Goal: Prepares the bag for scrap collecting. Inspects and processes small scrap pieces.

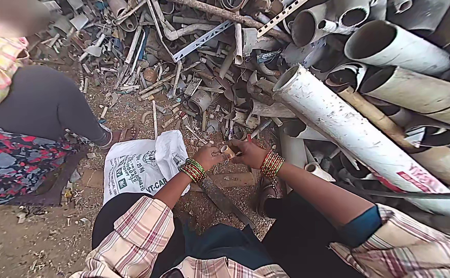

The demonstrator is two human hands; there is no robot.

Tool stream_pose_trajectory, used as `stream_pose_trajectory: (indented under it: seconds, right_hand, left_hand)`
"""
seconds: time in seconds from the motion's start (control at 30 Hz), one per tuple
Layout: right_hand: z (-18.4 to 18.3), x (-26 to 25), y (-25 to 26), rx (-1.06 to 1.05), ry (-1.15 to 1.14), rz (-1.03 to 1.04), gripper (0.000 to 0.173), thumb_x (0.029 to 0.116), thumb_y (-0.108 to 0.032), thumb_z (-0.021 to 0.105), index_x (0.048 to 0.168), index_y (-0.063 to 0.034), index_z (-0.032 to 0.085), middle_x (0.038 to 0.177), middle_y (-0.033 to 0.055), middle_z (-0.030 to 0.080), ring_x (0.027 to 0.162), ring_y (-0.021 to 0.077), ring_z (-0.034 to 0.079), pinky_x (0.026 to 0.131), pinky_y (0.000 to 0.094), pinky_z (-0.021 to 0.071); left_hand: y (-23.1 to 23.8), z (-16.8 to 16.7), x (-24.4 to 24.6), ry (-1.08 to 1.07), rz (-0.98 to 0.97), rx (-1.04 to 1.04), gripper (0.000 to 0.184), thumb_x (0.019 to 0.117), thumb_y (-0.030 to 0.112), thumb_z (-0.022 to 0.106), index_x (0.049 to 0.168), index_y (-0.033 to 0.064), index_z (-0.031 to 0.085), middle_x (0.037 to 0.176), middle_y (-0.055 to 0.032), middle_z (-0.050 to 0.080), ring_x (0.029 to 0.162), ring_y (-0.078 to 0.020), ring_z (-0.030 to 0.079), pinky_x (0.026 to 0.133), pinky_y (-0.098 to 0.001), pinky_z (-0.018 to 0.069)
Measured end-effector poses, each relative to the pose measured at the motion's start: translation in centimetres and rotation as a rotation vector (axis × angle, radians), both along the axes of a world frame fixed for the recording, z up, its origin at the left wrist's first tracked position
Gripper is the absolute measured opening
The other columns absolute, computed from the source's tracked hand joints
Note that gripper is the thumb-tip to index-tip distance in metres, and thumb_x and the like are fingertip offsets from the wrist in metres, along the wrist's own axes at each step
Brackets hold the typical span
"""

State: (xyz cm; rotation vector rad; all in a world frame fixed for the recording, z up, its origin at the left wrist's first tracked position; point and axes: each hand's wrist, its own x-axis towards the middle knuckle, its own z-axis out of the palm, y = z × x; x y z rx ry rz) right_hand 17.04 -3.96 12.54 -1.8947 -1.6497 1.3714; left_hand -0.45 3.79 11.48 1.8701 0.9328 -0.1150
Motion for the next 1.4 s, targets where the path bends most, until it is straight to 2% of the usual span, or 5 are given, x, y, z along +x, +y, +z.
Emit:
stream_pose_trajectory:
  seconds: [0.43, 0.63, 0.9, 1.07, 1.4]
  right_hand:
    - [0.2, -1.8, -0.5, 0.015, -0.285, 0.126, 0.051, 0.1074, -0.018, 0.053, 0.150, 0.0047, 0.037, 0.128, 0.0308, 0.060, 0.117, 0.0450, 0.063, 0.101, 0.0590, 0.0467]
    - [-1.3, -2.3, -0.6, -0.053, -0.127, 0.023, 0.058, 0.1052, -0.015, 0.056, 0.151, 0.0091, 0.030, 0.125, 0.0293, 0.063, 0.118, 0.0380, 0.063, 0.105, 0.0512, 0.0458]
    - [-1.4, -2.2, -0.2, -0.062, -0.061, -0.088, 0.032, 0.1009, -0.015, 0.064, 0.121, 0.0089, 0.061, 0.097, 0.0221, 0.067, 0.087, 0.0302, 0.066, 0.087, 0.0493, 0.0511]
    - [-0.8, -1.7, -0.3, -0.154, 0.228, -0.025, 0.014, 0.1043, -0.013, 0.058, 0.097, -0.0012, 0.060, 0.067, -0.0035, 0.052, 0.051, 0.0010, 0.048, 0.055, 0.0185, 0.0458]
    - [-0.4, 0.8, -1.1, -0.506, 0.809, 0.310, 0.014, 0.0887, -0.008, 0.047, 0.080, -0.0160, 0.053, 0.054, -0.0070, 0.055, 0.042, 0.0033, 0.057, 0.043, 0.0223, 0.0527]
  left_hand:
    - [-1.2, 0.1, 0.6, -0.041, 0.134, -0.046, 0.029, 0.1054, 0.014, 0.057, 0.102, -0.0125, 0.066, 0.111, -0.0244, 0.063, 0.103, -0.0288, 0.058, 0.096, -0.0448, 0.0442]
    - [-1.8, 0.6, 0.5, -0.032, 0.093, 0.057, 0.022, 0.1035, 0.008, 0.058, 0.102, -0.0103, 0.070, 0.124, -0.0286, 0.061, 0.121, -0.0373, 0.057, 0.105, -0.0492, 0.0422]
    - [-3.0, 1.5, 0.2, -0.091, 0.095, 0.182, 0.022, 0.1012, 0.007, 0.060, 0.094, -0.0117, 0.070, 0.108, -0.0268, 0.065, 0.103, -0.0358, 0.062, 0.095, -0.0492, 0.0472]
    - [-2.9, 1.2, -0.8, -0.241, 0.065, 0.258, 0.023, 0.0976, 0.005, 0.063, 0.081, -0.0113, 0.069, 0.092, -0.0253, 0.065, 0.094, -0.0343, 0.063, 0.088, -0.0481, 0.0482]
    - [-3.2, 0.2, -2.5, -0.650, -0.120, 0.226, 0.021, 0.0938, 0.006, 0.063, 0.083, -0.0099, 0.072, 0.091, -0.0184, 0.069, 0.089, -0.0126, 0.063, 0.083, -0.0255, 0.0492]
